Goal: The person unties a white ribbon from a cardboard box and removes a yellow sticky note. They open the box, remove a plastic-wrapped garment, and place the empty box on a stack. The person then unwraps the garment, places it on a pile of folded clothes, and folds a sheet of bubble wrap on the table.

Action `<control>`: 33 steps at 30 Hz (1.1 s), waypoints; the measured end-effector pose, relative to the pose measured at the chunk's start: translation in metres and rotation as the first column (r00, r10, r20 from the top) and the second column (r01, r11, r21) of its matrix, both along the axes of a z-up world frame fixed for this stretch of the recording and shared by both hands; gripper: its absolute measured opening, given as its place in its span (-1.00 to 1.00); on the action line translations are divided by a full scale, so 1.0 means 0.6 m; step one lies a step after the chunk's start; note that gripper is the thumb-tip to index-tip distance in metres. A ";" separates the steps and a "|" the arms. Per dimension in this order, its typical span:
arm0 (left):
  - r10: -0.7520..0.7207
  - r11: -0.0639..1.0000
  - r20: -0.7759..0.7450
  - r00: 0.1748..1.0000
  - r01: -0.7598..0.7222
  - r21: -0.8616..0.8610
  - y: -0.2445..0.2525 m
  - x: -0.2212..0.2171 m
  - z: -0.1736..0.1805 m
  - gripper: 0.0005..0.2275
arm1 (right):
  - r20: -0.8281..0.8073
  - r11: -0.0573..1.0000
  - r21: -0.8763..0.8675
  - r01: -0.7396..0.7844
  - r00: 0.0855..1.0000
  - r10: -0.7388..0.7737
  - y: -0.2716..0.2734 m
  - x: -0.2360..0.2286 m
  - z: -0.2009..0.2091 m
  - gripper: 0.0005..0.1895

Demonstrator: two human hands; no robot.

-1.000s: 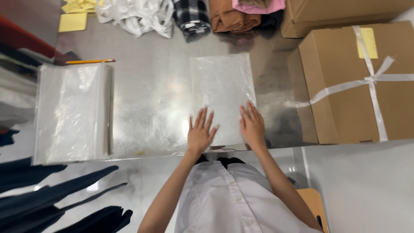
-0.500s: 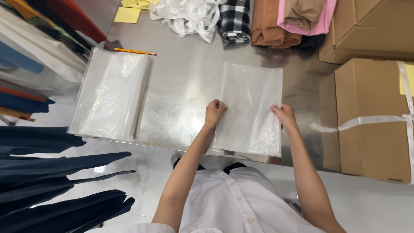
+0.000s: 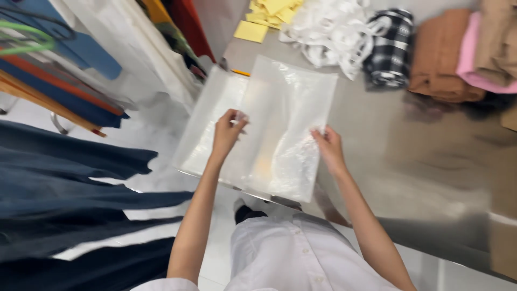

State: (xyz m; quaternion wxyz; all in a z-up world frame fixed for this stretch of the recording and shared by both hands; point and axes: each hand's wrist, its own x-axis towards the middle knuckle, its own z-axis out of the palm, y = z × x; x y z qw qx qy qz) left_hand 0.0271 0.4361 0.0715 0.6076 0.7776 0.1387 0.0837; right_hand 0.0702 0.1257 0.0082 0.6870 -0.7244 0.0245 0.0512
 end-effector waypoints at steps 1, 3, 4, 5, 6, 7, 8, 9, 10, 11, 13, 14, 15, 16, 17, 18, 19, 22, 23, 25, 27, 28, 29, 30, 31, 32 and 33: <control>0.000 1.000 0.001 1.000 0.000 0.005 0.056 0.003 0.006 -0.80 | 0.001 1.000 0.005 0.000 1.000 0.000 0.059 0.006 0.007 -0.72; 0.059 0.991 -0.022 0.998 -0.056 0.123 0.159 0.001 0.012 -0.82 | -0.041 0.992 -0.065 -0.105 0.994 0.102 0.168 0.002 0.017 -0.73; 0.050 0.991 -0.015 0.999 -0.048 0.125 0.194 0.003 0.012 -0.82 | -0.034 0.993 -0.063 -0.096 0.995 0.094 0.214 -0.004 0.032 -0.73; 0.082 0.968 -0.055 0.995 -0.066 0.243 0.227 0.005 0.011 -0.81 | -0.072 0.984 -0.145 -0.108 0.993 0.098 0.257 -0.011 0.047 -0.76; 0.117 0.932 -0.096 0.989 -0.076 0.355 0.255 0.002 0.007 -0.81 | -0.118 0.966 -0.228 -0.122 0.988 0.097 0.295 -0.023 0.060 -0.78; 0.107 0.933 -0.095 0.990 -0.067 0.355 0.279 0.018 -0.024 -0.81 | -0.118 0.967 -0.229 -0.113 0.989 0.087 0.307 -0.003 0.023 -0.78; 0.092 0.903 -0.144 0.985 -0.021 0.429 0.299 0.023 -0.059 -0.77 | -0.114 0.925 -0.361 -0.120 0.990 0.084 0.315 0.005 -0.017 -0.77; 0.080 0.866 -0.193 0.978 0.028 0.499 0.318 0.026 -0.093 -0.74 | -0.111 0.864 -0.487 -0.128 0.990 0.083 0.320 0.012 -0.057 -0.75; 0.069 0.865 -0.201 0.977 0.041 0.500 0.310 0.016 -0.082 -0.74 | -0.119 0.866 -0.485 -0.121 0.990 0.072 0.322 0.008 -0.079 -0.75; 0.055 0.865 -0.242 0.969 0.075 0.496 0.301 0.005 -0.070 -0.72 | -0.123 0.843 -0.527 -0.109 0.991 0.051 0.322 0.004 -0.101 -0.74; 0.025 0.865 -0.283 0.959 0.121 0.486 0.284 -0.003 -0.058 -0.70 | -0.126 0.814 -0.574 -0.085 0.992 0.015 0.319 -0.002 -0.114 -0.73; 0.037 0.849 -0.287 0.957 0.121 0.515 0.279 -0.004 -0.059 -0.69 | -0.112 0.834 -0.546 -0.075 0.994 0.016 0.320 -0.007 -0.108 -0.73; 0.050 0.831 -0.291 0.956 0.121 0.542 0.273 -0.007 -0.060 -0.68 | -0.098 0.853 -0.517 -0.064 0.995 0.016 0.319 -0.013 -0.102 -0.73; 0.042 0.833 -0.292 0.955 0.128 0.538 0.269 -0.003 -0.054 -0.68 | -0.099 0.851 -0.521 -0.059 0.995 0.008 0.319 -0.013 -0.099 -0.73; 0.055 0.819 -0.250 0.967 0.100 0.565 0.263 0.001 -0.047 -0.69 | -0.100 0.871 -0.489 -0.042 0.995 -0.009 0.317 -0.014 -0.095 -0.72; 0.069 0.804 -0.206 0.976 0.068 0.591 0.258 0.004 -0.039 -0.70 | -0.100 0.890 -0.455 -0.025 0.995 -0.023 0.316 -0.014 -0.092 -0.71; 0.063 0.806 -0.208 0.976 0.073 0.588 0.255 0.015 -0.047 -0.70 | -0.102 0.888 -0.459 -0.021 0.994 -0.029 0.318 -0.016 -0.088 -0.71; 0.050 0.721 -0.090 0.995 0.027 0.693 0.243 0.039 -0.065 -0.64 | -0.119 0.899 -0.437 -0.011 0.992 -0.046 0.322 -0.022 -0.075 -0.69; 0.049 0.705 -0.076 0.996 0.019 0.709 0.238 0.043 -0.068 -0.61 | -0.114 0.900 -0.435 -0.004 0.992 -0.051 0.323 -0.025 -0.072 -0.68; 0.046 0.689 -0.054 0.997 0.008 0.725 0.237 0.055 -0.085 -0.58 | -0.102 0.901 -0.433 0.009 0.993 -0.059 0.325 -0.021 -0.068 -0.67; 0.065 0.685 -0.020 0.998 -0.030 0.728 0.241 0.060 -0.120 -0.56 | -0.101 0.893 -0.450 -0.010 0.994 -0.039 0.324 -0.022 -0.072 -0.75; 0.062 0.686 -0.028 0.998 -0.022 0.727 0.240 0.055 -0.121 -0.56 | -0.110 0.892 -0.451 -0.012 0.993 -0.042 0.326 -0.024 -0.072 -0.75; 0.040 0.656 -0.012 0.999 -0.017 0.755 0.240 0.050 -0.121 -0.56 | -0.098 0.887 -0.461 -0.018 0.995 -0.031 0.328 -0.026 -0.073 -0.77; 0.017 0.625 0.012 1.000 -0.020 0.780 0.238 0.054 -0.121 -0.55 | -0.076 0.882 -0.472 -0.019 0.997 -0.019 0.328 -0.019 -0.072 -0.80; 0.014 0.627 0.013 1.000 -0.019 0.779 0.238 0.056 -0.116 -0.55 | -0.075 0.880 -0.474 -0.016 0.997 -0.022 0.327 -0.016 -0.074 -0.80; 0.027 0.609 0.040 0.999 -0.048 0.792 0.237 0.053 -0.112 -0.52 | -0.076 0.878 -0.478 -0.022 0.997 -0.016 0.326 -0.017 -0.076 -0.81; 0.039 0.591 0.067 0.997 -0.077 0.803 0.236 0.050 -0.108 -0.48 | -0.076 0.875 -0.483 -0.028 0.997 -0.010 0.325 -0.019 -0.078 -0.82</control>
